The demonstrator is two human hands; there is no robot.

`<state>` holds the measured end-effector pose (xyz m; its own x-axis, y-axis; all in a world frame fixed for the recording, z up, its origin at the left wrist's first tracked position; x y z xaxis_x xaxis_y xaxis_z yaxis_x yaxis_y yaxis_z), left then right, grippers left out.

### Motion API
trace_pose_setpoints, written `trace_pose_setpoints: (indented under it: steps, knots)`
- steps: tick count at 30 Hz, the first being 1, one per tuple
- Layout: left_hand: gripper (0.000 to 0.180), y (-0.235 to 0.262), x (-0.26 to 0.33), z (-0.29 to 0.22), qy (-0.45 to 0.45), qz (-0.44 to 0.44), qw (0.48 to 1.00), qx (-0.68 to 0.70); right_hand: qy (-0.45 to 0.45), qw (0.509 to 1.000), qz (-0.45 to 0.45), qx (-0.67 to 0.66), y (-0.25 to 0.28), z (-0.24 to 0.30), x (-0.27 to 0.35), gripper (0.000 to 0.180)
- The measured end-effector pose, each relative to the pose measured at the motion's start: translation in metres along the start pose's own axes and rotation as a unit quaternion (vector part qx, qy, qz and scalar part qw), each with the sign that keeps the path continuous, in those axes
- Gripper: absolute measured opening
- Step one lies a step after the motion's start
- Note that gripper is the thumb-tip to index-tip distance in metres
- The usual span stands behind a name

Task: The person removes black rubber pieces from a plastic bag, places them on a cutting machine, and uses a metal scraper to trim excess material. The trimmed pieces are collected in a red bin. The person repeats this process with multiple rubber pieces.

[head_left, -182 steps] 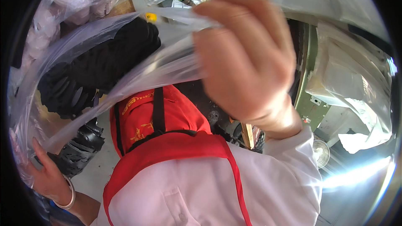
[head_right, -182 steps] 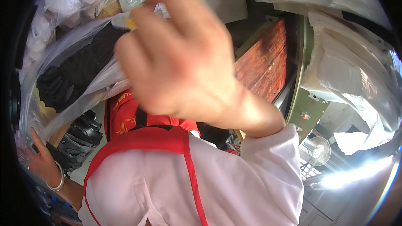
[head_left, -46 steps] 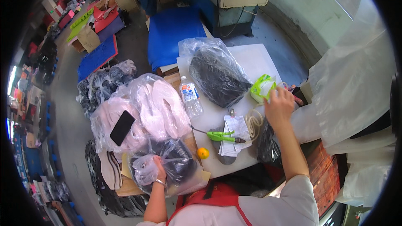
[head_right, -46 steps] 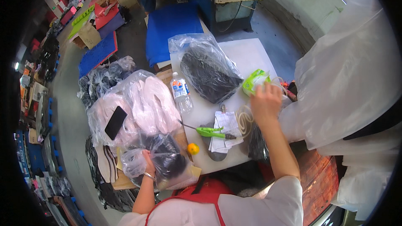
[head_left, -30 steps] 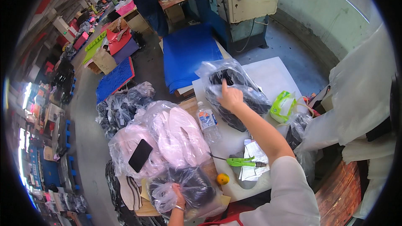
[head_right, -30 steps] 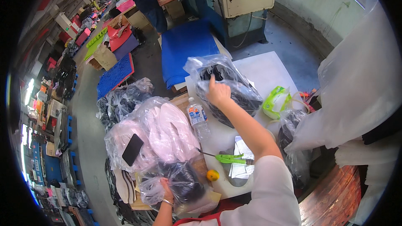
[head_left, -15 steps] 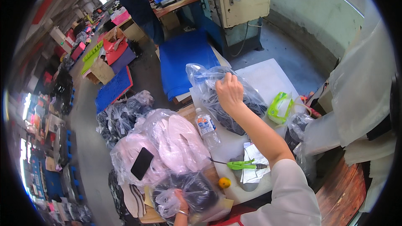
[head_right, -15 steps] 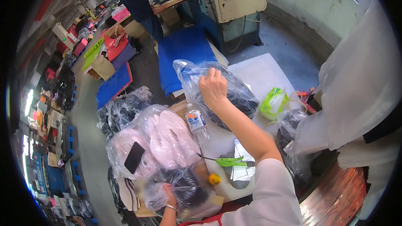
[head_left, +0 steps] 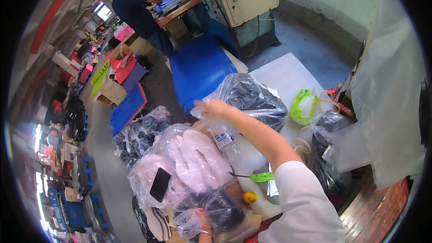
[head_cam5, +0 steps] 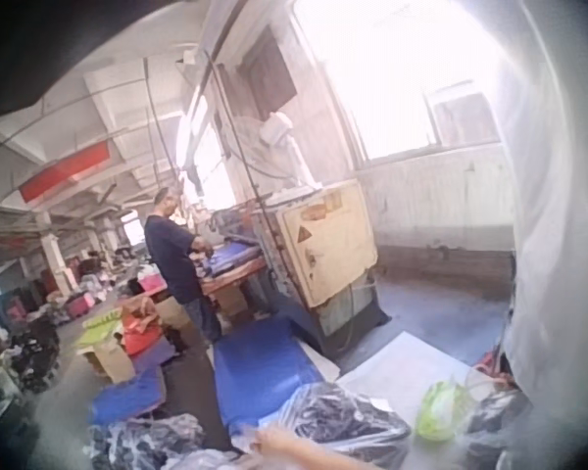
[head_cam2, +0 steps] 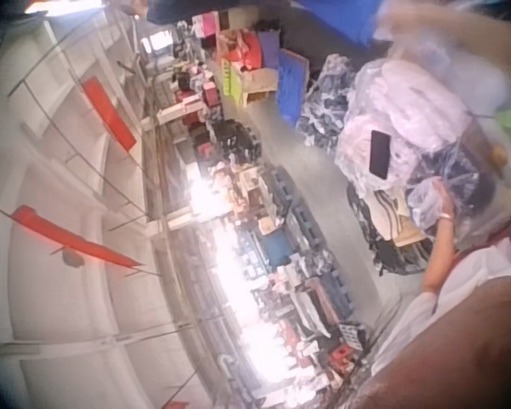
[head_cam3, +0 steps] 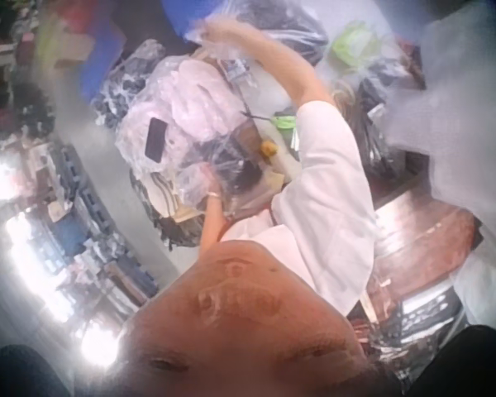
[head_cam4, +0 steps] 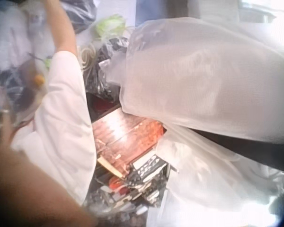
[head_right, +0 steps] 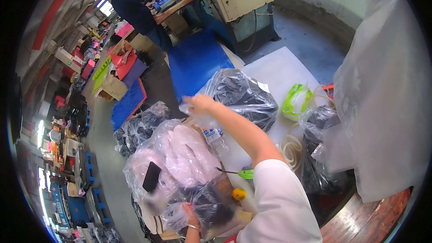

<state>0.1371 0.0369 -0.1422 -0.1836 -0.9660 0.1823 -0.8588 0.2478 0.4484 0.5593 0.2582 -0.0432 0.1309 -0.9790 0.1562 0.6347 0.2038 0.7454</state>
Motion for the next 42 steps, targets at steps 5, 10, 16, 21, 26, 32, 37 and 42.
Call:
trace_pose_setpoints:
  steps: [5,10,16,21,26,32,37,42]
  knots:
    - [0.041,-0.003,-0.002,0.006,-0.006,0.01,0.999,0.043,0.033,0.956,-0.177,-0.232,-0.003,0.003,0.031,0.028]
    - [0.046,-0.002,-0.007,0.019,-0.017,-0.025,0.998,-0.048,0.185,0.59,-0.444,-0.649,0.135,-0.028,0.117,0.038]
    - [0.055,0.004,-0.015,-0.006,0.012,-0.01,0.996,-0.09,0.296,0.617,-0.412,-0.602,0.192,0.086,0.211,0.037]
    - [0.048,0.042,-0.002,-0.085,-0.125,0.001,0.972,0.2,0.437,0.641,-0.247,-0.58,0.22,0.17,0.267,0.027]
    - [0.04,0.112,0.036,-0.138,-0.219,-0.019,0.926,0.307,0.375,0.657,-0.227,-0.613,0.181,0.222,0.282,0.027]
    - [0.045,0.157,0.065,-0.173,-0.301,0.115,0.881,0.346,0.304,0.667,-0.261,-0.628,0.064,0.258,0.299,0.028]
    - [0.047,0.153,0.06,-0.167,-0.295,0.266,0.849,0.348,0.252,0.641,-0.274,-0.671,-0.015,0.282,0.301,0.027]
    - [0.037,0.129,0.057,-0.115,-0.153,0.311,0.898,0.271,0.229,0.666,-0.352,-0.616,-0.065,0.312,0.288,0.029]
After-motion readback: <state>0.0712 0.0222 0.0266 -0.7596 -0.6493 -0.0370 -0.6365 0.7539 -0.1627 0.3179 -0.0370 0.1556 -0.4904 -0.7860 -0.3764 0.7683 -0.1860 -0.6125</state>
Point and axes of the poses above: each hand's wrist, its own x-axis away from the middle knuckle, its own y-axis out of the back of the hand, z = x × y, the point moved 7 cm from there along -x, towards the middle knuckle, and after that the axes turned 13 degrees about z, right-handed, at the moved point
